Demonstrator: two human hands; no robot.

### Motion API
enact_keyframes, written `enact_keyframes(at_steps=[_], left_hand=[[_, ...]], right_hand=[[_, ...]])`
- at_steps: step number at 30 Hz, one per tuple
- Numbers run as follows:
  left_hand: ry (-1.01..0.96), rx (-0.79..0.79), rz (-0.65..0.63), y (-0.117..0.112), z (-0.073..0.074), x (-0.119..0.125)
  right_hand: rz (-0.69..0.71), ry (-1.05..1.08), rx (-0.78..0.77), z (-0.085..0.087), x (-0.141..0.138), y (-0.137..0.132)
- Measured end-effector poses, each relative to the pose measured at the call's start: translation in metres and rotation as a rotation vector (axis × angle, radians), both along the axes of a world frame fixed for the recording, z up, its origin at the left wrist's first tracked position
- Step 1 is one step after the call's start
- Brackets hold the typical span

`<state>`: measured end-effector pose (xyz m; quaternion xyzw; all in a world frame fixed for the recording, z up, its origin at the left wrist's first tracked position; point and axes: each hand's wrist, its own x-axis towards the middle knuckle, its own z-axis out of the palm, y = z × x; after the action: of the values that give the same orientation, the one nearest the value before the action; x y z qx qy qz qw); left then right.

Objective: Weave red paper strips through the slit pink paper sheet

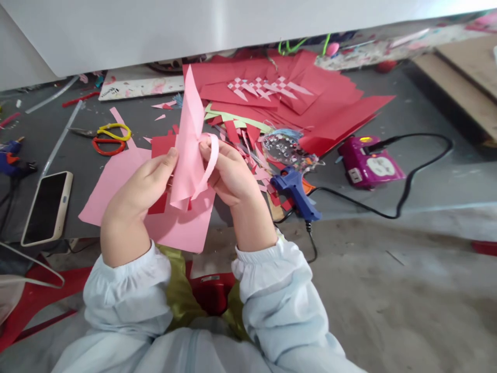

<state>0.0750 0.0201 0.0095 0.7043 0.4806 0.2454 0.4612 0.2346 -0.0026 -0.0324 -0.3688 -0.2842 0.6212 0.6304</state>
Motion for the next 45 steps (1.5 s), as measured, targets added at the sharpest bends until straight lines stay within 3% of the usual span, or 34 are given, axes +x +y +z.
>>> enact_keyframes(at_steps=[4,9,20,28,39,45], left_hand=[[-0.087,-0.045,-0.017,-0.003,0.000,0.003],[-0.160,-0.029,0.045,0.000,-0.014,-0.001],[-0.421,-0.027,0.247,0.001,-0.013,0.006],[-0.488,0.076,0.264,0.002,-0.013,0.011],[-0.630,-0.008,0.231,0.000,-0.009,0.015],[-0.612,0.070,0.241,0.003,-0.014,0.011]], right_hand=[[0.055,-0.001,-0.038,0.004,-0.006,-0.001],[0.082,-0.152,0.048,0.003,-0.009,-0.003],[-0.041,-0.224,0.079,0.007,-0.011,-0.004],[-0.084,-0.226,0.140,0.005,-0.010,-0.006],[-0.066,-0.140,0.213,-0.002,-0.015,-0.001],[-0.026,-0.153,0.128,0.003,-0.009,-0.003]])
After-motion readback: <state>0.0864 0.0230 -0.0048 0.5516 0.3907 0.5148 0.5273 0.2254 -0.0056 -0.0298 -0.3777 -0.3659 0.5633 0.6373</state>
